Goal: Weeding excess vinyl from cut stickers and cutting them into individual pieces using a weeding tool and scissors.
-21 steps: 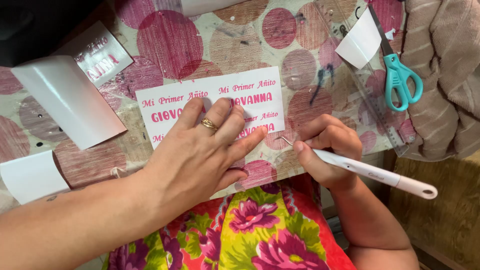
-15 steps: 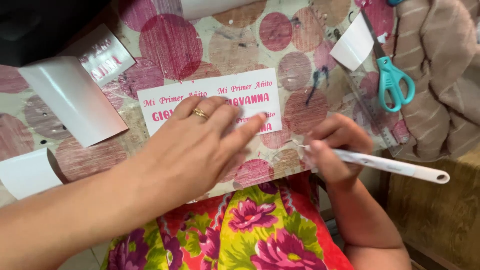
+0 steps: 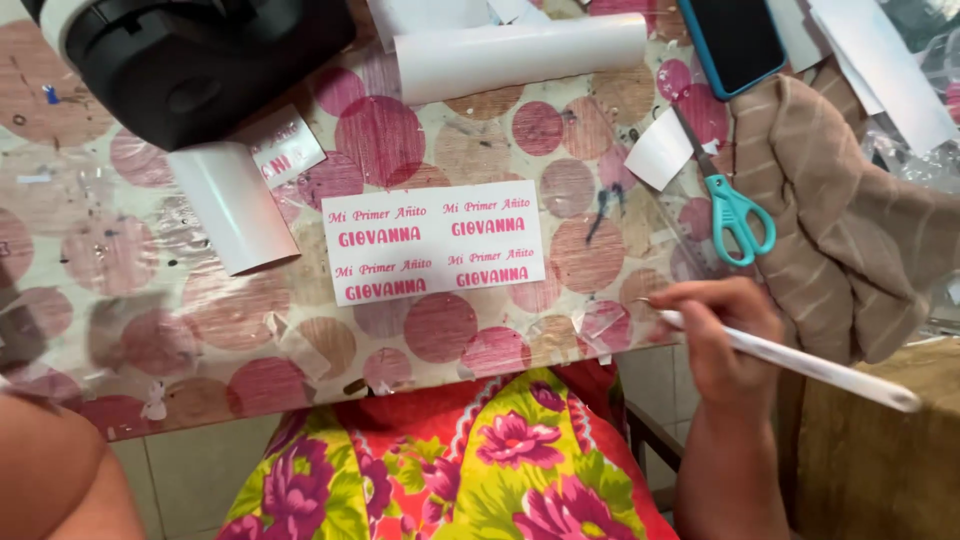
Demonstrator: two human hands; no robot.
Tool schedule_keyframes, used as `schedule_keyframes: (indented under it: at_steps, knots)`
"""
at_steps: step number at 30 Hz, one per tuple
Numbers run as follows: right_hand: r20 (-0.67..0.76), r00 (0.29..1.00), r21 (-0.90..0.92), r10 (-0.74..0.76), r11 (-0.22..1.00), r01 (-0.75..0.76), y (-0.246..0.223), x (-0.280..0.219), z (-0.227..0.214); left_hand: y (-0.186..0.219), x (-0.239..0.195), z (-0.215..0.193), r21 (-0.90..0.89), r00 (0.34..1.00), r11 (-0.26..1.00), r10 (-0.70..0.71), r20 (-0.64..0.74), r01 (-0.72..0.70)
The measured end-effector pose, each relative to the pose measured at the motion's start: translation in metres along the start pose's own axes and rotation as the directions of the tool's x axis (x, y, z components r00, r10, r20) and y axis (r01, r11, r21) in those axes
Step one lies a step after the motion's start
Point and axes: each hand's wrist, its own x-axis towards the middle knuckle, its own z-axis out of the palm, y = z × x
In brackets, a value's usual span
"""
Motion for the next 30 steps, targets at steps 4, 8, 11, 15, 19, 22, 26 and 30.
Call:
schedule_keyframes:
  at_steps: [4,8,11,15,19,22,26,30]
  knots:
    - [-0.012,0.996,0.233,0.093,0.969,-0.087,0.018,-0.012,0.005,0.008,-0.001,-0.004,-0.006,0.998,1.000,-0.006,-0.070,0.005]
    - [-0.119,0.987,-0.035,-0.111,0.994,0.108,0.004,-0.021,-0.008,0.003,-0.001,-0.008,-0.007,0.990,1.000,-0.015,-0.138,0.014]
    - [-0.107,0.970,-0.052,-0.219,0.975,0.214,-0.008,-0.033,-0.007,-0.026,-0.001,-0.007,-0.011,0.981,1.000,-0.026,-0.191,0.024]
    - [0.158,0.964,-0.058,-0.215,0.972,0.227,-0.034,-0.026,0.027,-0.031,-0.017,-0.030,0.022,0.963,0.998,-0.046,-0.265,0.054]
    - [0.475,0.788,-0.105,-0.391,0.864,0.492,-0.103,0.011,0.092,0.041,-0.053,-0.059,0.080,0.923,0.991,-0.070,-0.379,0.108]
    - [0.712,0.649,0.030,-0.269,0.935,0.354,-0.135,0.025,0.149,0.068,-0.069,-0.068,0.092,0.893,0.987,-0.078,-0.444,0.132]
    - [0.656,0.643,0.287,-0.396,0.918,0.273,-0.143,0.030,0.223,0.084,-0.076,-0.073,0.094,0.849,0.988,-0.057,-0.525,0.124]
    - [0.532,0.690,0.485,-0.491,0.844,0.227,-0.133,0.046,0.250,0.086,-0.076,-0.077,0.071,0.806,0.991,-0.048,-0.590,0.111]
